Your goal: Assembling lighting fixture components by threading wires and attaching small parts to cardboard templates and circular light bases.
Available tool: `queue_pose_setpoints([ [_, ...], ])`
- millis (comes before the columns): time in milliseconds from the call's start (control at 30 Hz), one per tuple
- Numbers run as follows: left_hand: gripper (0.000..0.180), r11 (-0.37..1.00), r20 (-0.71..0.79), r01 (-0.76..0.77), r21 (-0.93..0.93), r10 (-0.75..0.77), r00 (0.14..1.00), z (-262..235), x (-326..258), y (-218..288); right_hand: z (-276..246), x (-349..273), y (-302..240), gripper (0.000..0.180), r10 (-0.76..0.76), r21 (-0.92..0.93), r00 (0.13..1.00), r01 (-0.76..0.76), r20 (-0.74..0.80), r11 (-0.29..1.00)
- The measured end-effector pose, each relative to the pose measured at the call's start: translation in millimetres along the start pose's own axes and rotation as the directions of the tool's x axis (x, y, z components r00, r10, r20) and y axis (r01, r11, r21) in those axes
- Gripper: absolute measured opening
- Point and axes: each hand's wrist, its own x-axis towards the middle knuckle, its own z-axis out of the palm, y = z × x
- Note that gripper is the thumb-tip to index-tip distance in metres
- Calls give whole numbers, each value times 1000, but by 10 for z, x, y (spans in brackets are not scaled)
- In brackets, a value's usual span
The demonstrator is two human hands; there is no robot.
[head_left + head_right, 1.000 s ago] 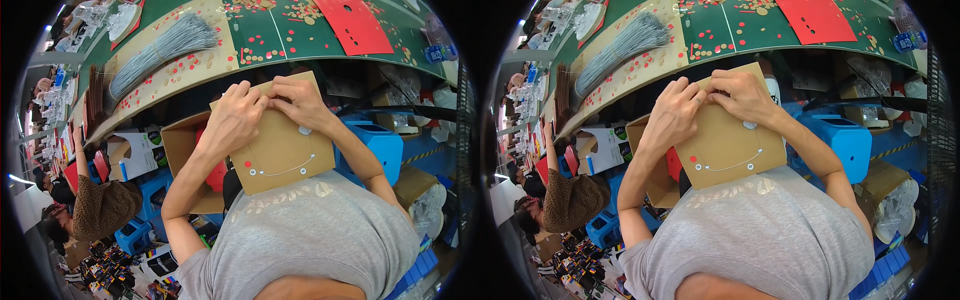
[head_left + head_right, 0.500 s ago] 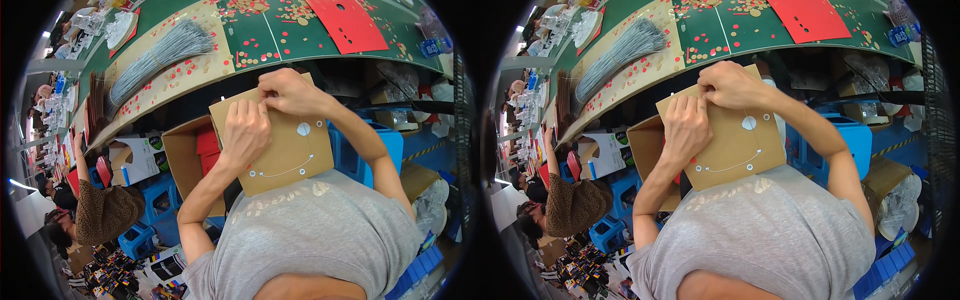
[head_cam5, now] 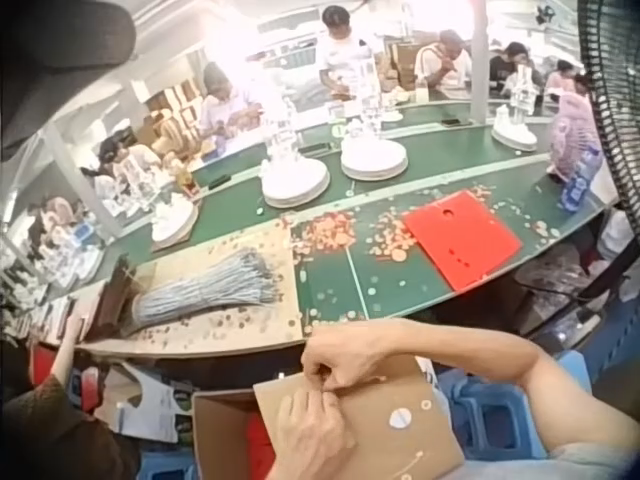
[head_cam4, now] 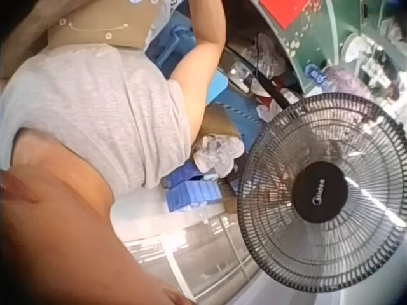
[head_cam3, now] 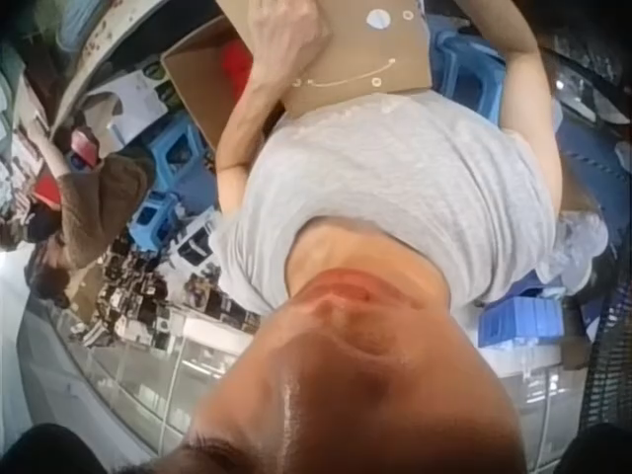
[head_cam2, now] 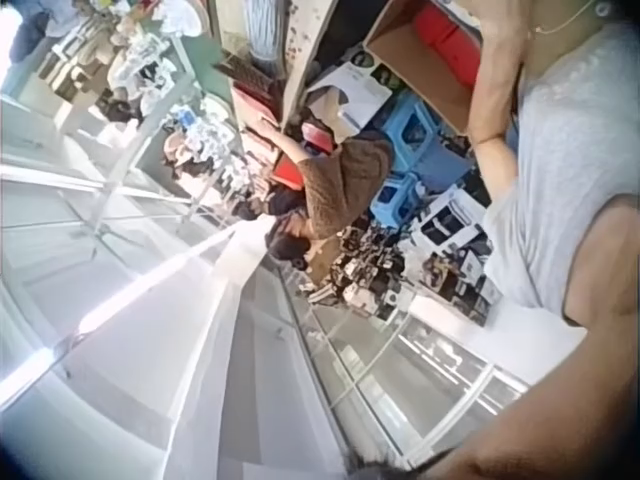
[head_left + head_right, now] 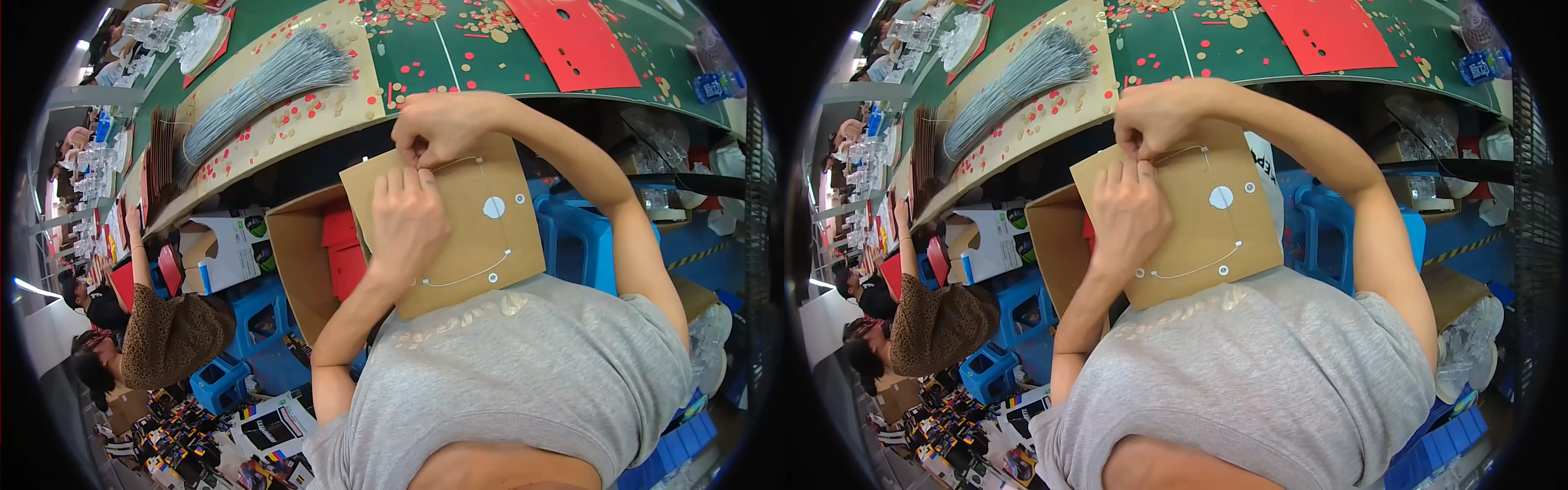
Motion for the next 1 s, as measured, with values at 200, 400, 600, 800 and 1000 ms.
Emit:
queue_pose_setpoints([
  [200,20,958,-197,-89,-274,35,980,-11,-152,-508,787,-492,-76,21,-27,-103,721,-62,-693,993],
  [400,39,897,-224,10,-443,-121,967,119,-180,-455,958,-445,-372,24,-23,-188,549,-246,-835,951],
  [600,51,941,-84,49,-334,-81,993,-2,-99,-410,979,-388,-324,23,44,-108,508,-265,-860,958],
  [800,53,923,-108,20,-384,-67,992,37,-113,-458,885,-413,-185,20,-29,-107,574,-104,-818,989],
  [1000,52,912,-160,-41,-409,-28,987,85,-85,-490,616,-421,-61,12,-365,-561,765,6,-531,828],
])
